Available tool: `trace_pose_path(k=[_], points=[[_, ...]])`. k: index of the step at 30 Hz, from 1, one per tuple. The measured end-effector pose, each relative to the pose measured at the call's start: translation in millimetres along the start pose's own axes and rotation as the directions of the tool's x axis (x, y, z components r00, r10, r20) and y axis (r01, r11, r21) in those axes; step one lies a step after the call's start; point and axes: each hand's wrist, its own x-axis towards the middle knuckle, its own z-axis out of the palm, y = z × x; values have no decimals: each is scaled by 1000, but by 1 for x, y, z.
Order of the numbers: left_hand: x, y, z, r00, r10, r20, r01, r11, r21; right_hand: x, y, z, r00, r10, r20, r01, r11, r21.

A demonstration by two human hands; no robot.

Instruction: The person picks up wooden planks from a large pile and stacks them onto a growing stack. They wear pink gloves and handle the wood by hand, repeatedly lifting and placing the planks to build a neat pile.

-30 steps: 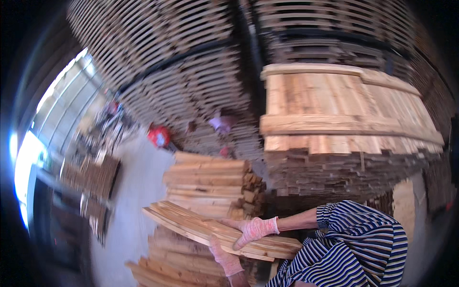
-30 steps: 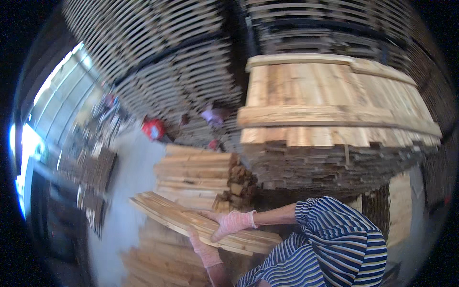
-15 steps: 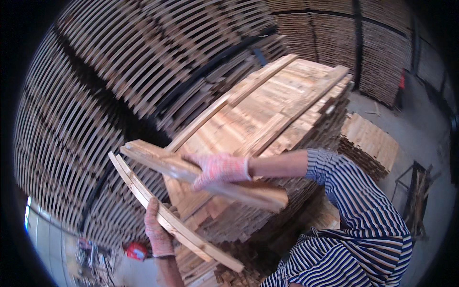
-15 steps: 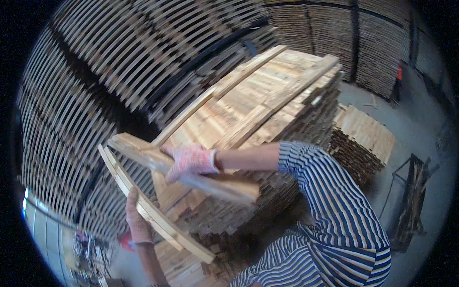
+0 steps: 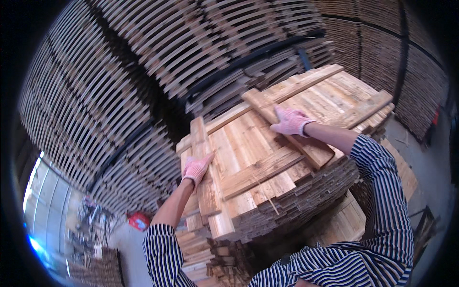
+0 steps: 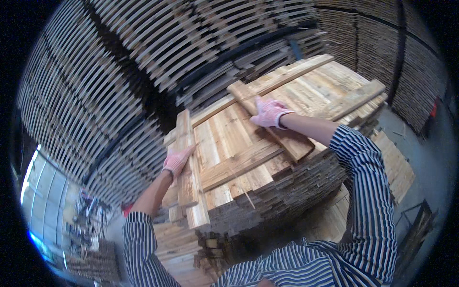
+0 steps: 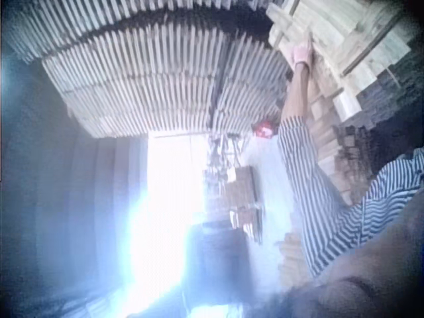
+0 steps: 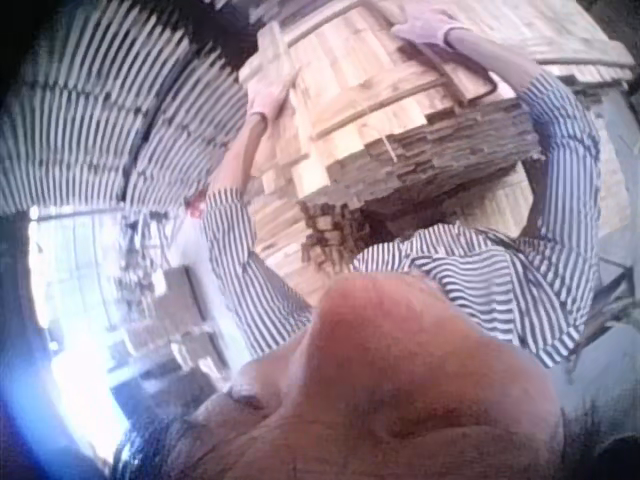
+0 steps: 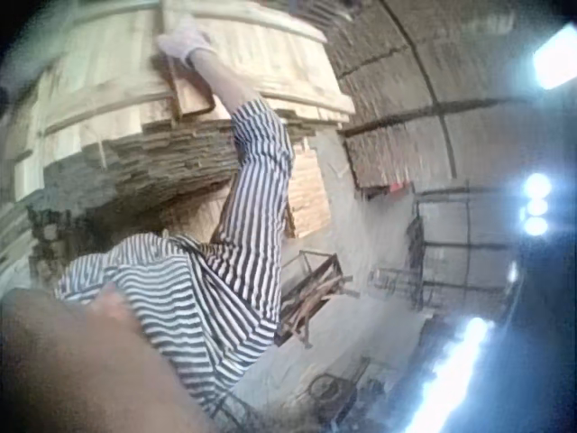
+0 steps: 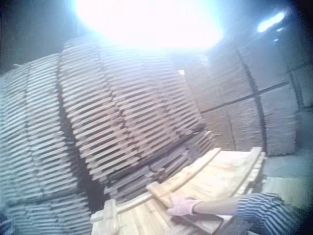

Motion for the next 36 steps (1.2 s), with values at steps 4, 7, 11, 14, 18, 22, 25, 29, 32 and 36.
trace_pose_path(k=[4,7,11,14,18,22,25,29,32,36], points=[[-8,5,-10,949,-283,-142,291,956,39,-2,-2,-3,999,19,49,-19,1000,-6],[-29,-3,-23,887,-310,-342,324,946,-16,-3,-12,-8,995,81,58,-78,995,-61],[-55,-30,-36,893,-368,-259,354,930,-102,-4,-31,-11,999,29,-20,-33,968,-247],[-65,-46,-35,926,-346,-153,351,936,2,-8,-58,6,985,-68,-159,28,970,-242],[-68,-50,-29,940,-321,-117,331,940,84,-19,-122,57,973,-229,-7,229,973,6],[-67,-55,-32,955,-268,-124,281,955,99,-18,-214,109,987,-147,58,139,982,131],[-65,-68,-42,966,-235,-107,231,972,-50,-10,-244,124,995,-83,47,74,984,163],[-63,-82,-45,991,-126,-45,111,965,-236,2,-237,126,990,-112,84,85,959,272],[-67,-86,-45,993,-113,11,108,898,-426,3,-230,128,990,-77,120,33,942,333],[-75,-88,-46,990,-96,106,136,863,-487,2,-233,129,996,-46,74,17,934,358]])
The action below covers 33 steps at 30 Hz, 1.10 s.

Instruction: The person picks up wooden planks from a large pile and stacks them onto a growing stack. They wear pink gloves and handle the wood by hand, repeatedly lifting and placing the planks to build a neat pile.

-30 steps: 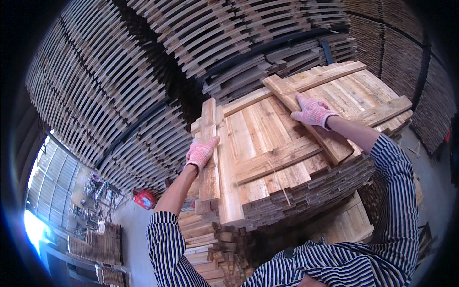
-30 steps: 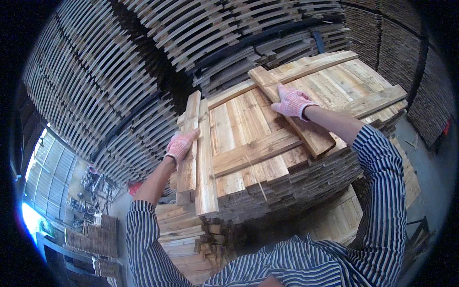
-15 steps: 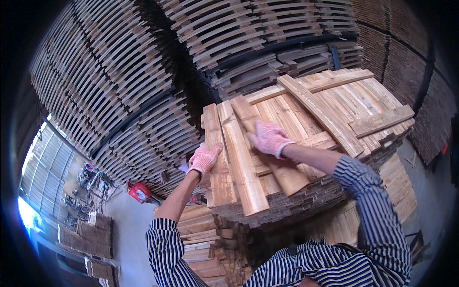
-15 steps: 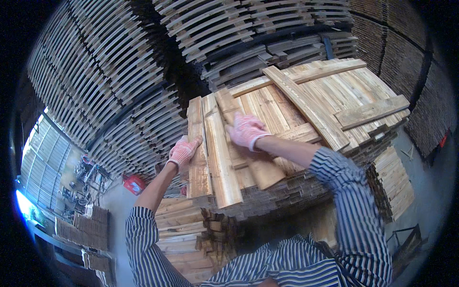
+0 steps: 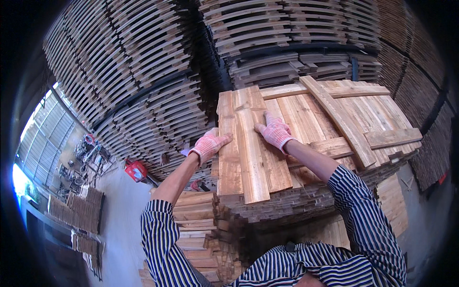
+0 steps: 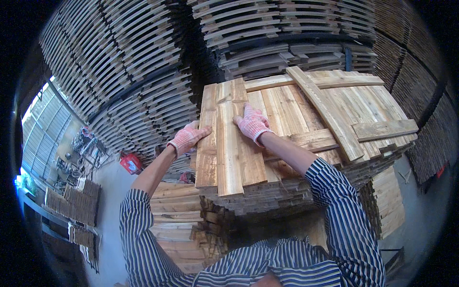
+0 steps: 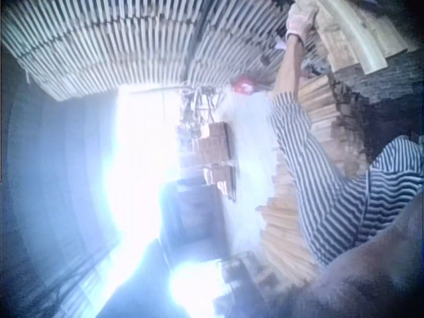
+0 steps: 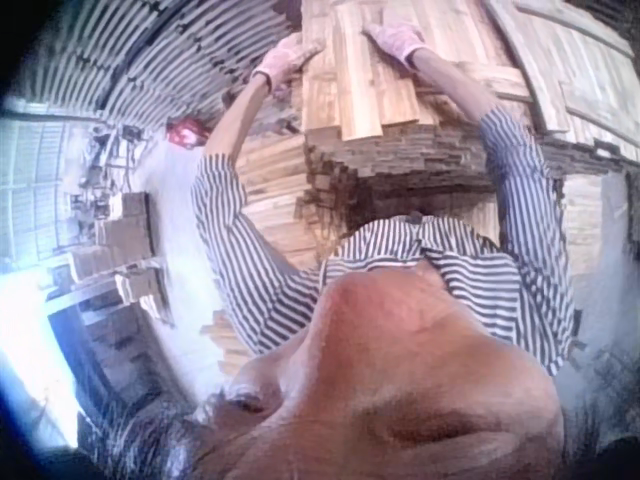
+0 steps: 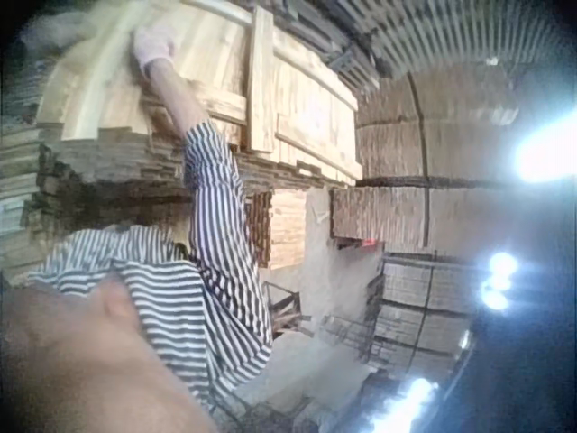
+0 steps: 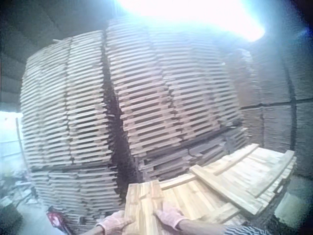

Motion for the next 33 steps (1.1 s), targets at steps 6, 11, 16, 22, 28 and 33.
trace_pose_path(k=[6,11,16,22,28,33], points=[[5,-8,-2,995,48,90,-21,959,-283,-1,-4,9,997,38,-65,-38,999,-1],[-21,30,-12,999,-41,24,33,959,280,-2,10,-14,980,-175,93,186,974,-127],[-132,60,22,883,389,262,-458,596,659,-7,78,-106,936,-307,-172,165,816,-554],[-167,24,68,758,586,285,-559,359,748,-13,155,-165,988,-94,-121,3,803,-595],[-137,0,71,733,634,246,-605,442,662,-1,149,-156,979,-100,-179,2,877,-481],[-39,-23,29,918,344,-196,-353,936,-11,-7,104,-111,965,-188,-181,116,929,-351]])
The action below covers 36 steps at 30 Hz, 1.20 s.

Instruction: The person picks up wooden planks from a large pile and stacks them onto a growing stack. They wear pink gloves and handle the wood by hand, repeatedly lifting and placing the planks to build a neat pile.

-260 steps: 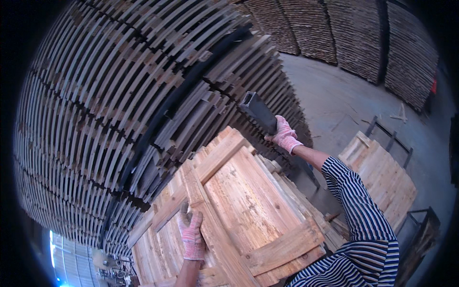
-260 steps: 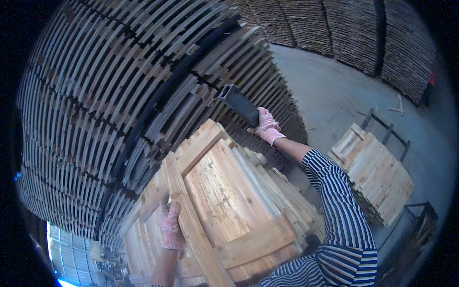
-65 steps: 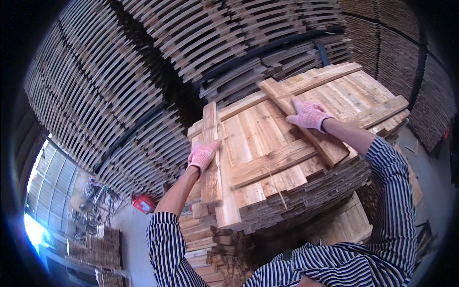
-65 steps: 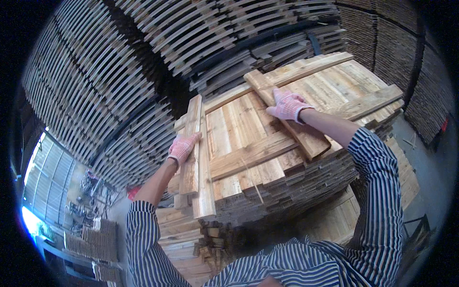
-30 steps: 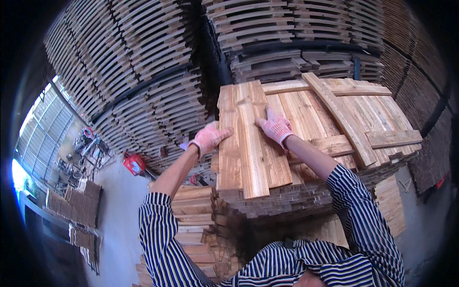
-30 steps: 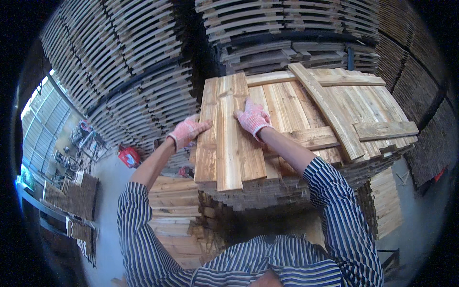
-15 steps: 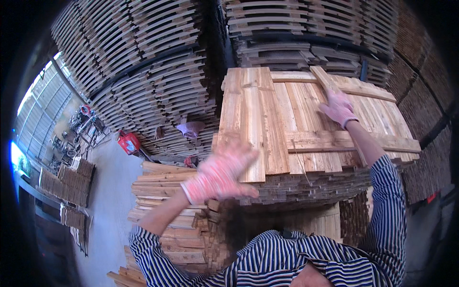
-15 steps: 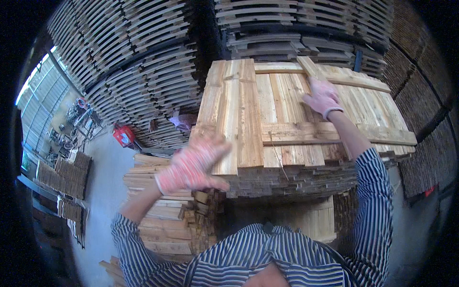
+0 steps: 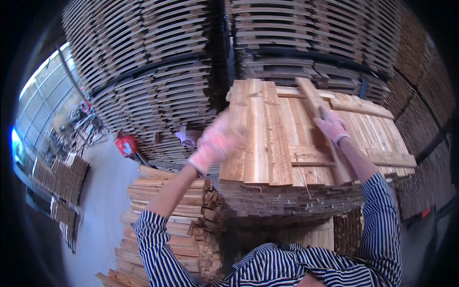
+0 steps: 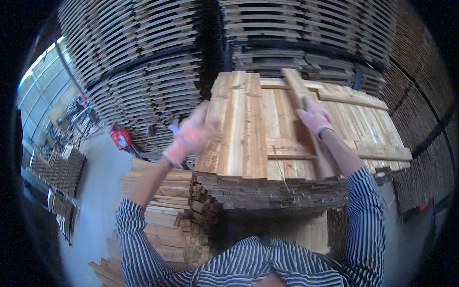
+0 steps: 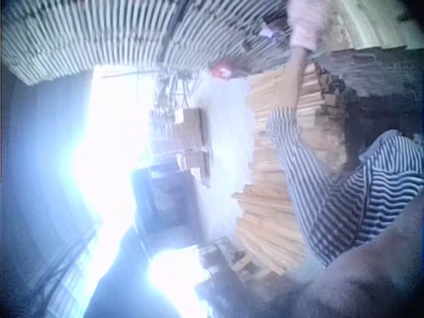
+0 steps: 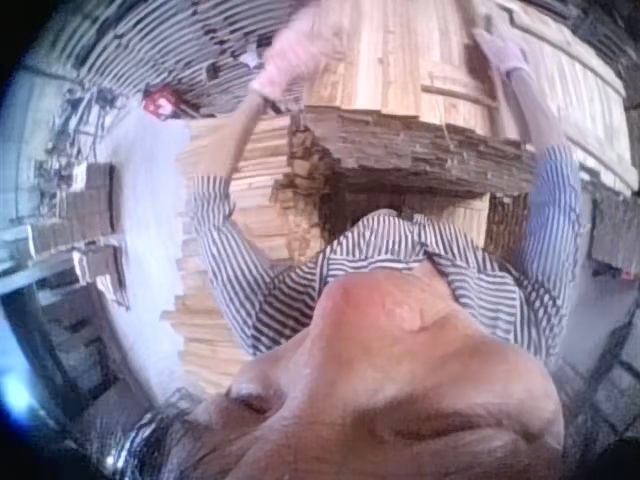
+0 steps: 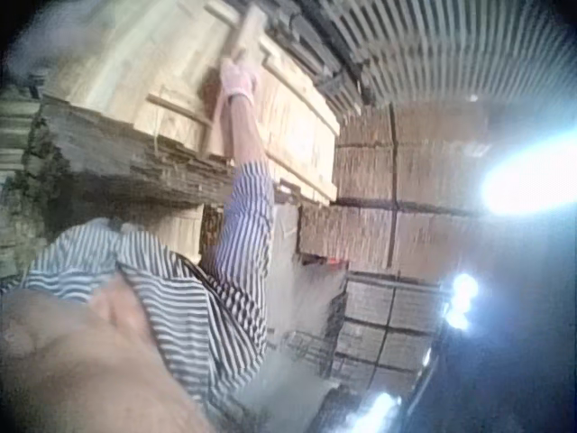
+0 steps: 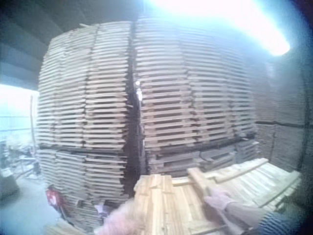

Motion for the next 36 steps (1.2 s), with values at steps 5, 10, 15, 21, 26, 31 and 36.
trace_pose_path(k=[5,10,15,21,26,31,36], points=[[74,-50,-8,956,-266,126,286,938,-194,14,-75,53,992,-20,124,13,998,57],[59,-29,14,824,-535,189,546,659,-516,24,-88,85,996,5,88,-4,1000,-11],[54,-6,5,875,-447,188,474,711,-519,20,-77,76,907,-363,212,420,812,-405],[-18,-34,-13,705,126,-697,-179,984,-3,14,-80,62,918,-380,-112,354,915,-195],[-234,-97,68,234,-459,-857,515,807,-291,24,-86,59,643,-713,-278,709,692,-134],[-477,-132,149,-419,-556,-718,828,91,-553,-6,-115,32,453,-845,-283,835,514,-198],[-552,-179,173,-559,-635,-534,586,153,-796,-113,-176,-10,483,-843,-236,827,528,-193]])
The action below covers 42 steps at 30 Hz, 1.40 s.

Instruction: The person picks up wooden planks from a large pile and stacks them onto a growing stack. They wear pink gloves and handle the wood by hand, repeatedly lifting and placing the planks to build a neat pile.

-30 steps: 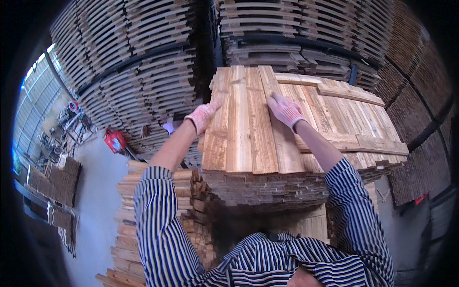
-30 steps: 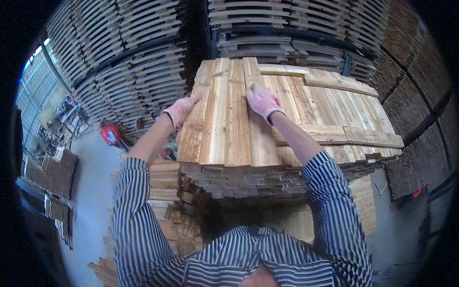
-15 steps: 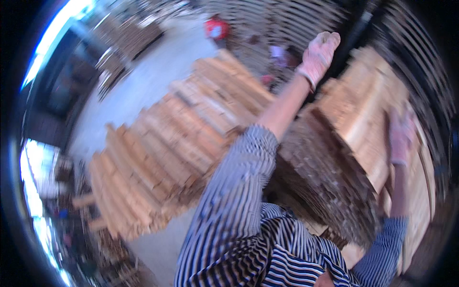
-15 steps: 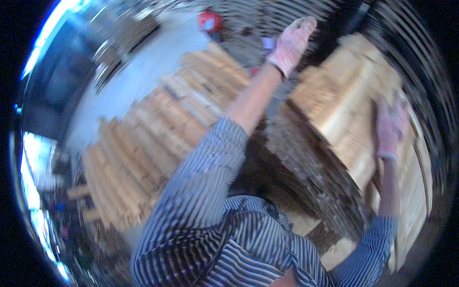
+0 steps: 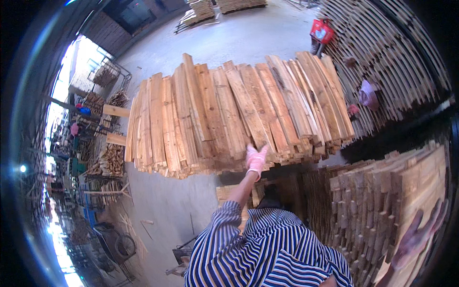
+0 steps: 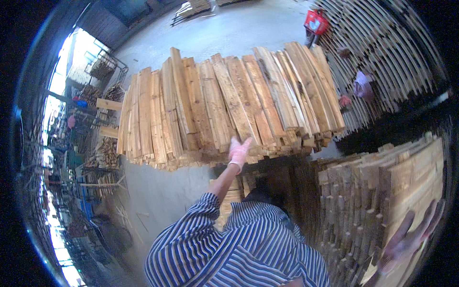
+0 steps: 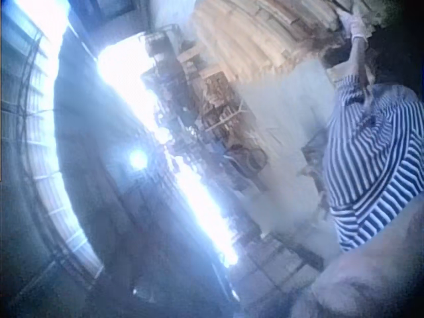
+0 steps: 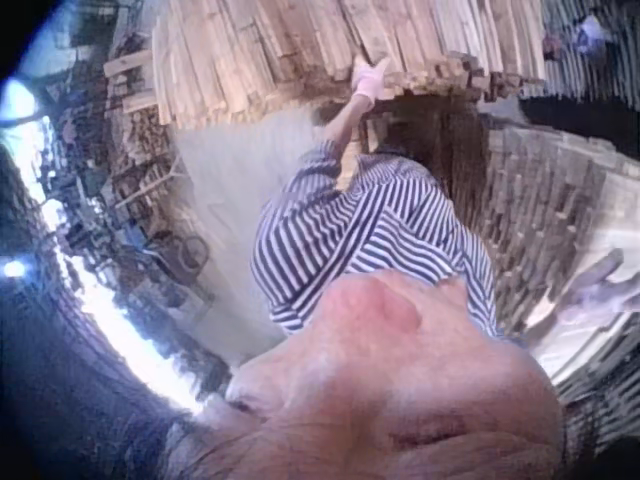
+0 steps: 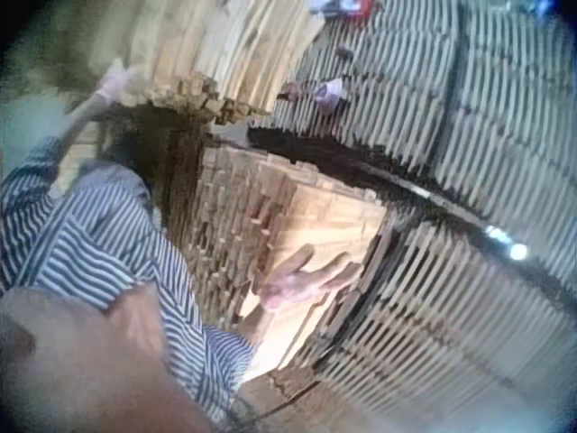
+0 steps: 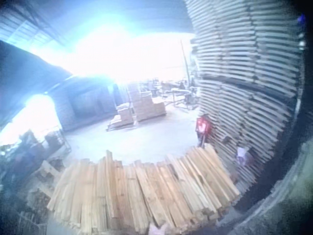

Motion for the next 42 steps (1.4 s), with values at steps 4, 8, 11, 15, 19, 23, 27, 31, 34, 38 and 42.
trace_pose_path(k=[4,8,11,15,19,23,27,31,34,38,42], points=[[37,-3,36,967,-122,223,186,939,-290,0,-109,-17,980,-198,-32,173,752,636],[31,13,-2,953,-116,279,179,960,-215,-9,-225,48,872,-333,360,-138,537,832],[-13,44,-63,963,44,267,73,907,-414,-6,-321,116,690,-496,527,-428,308,850],[-86,82,-109,974,-10,227,71,963,-260,-12,-449,174,365,-614,700,-577,440,687],[-123,66,-126,957,60,283,-115,977,181,-41,-501,197,134,-547,826,-597,621,508],[-106,50,-126,922,133,364,-98,989,-113,-66,-494,228,21,-734,679,-1000,-6,24],[-67,45,-119,941,263,211,-214,949,-230,-84,-487,266,140,-771,621,-976,-3,217],[-27,-10,-112,937,145,-317,-108,985,132,-101,-495,290,90,-659,747,-952,163,258],[-23,-57,-80,935,-204,291,230,971,-59,-110,-502,293,147,-742,654,-962,46,268],[-61,-66,-42,904,-50,425,191,935,-298,-106,-504,288,171,-605,778,-840,324,436],[-90,-31,-67,828,263,495,-137,952,-275,-90,-496,276,126,-705,697,-912,194,361]])
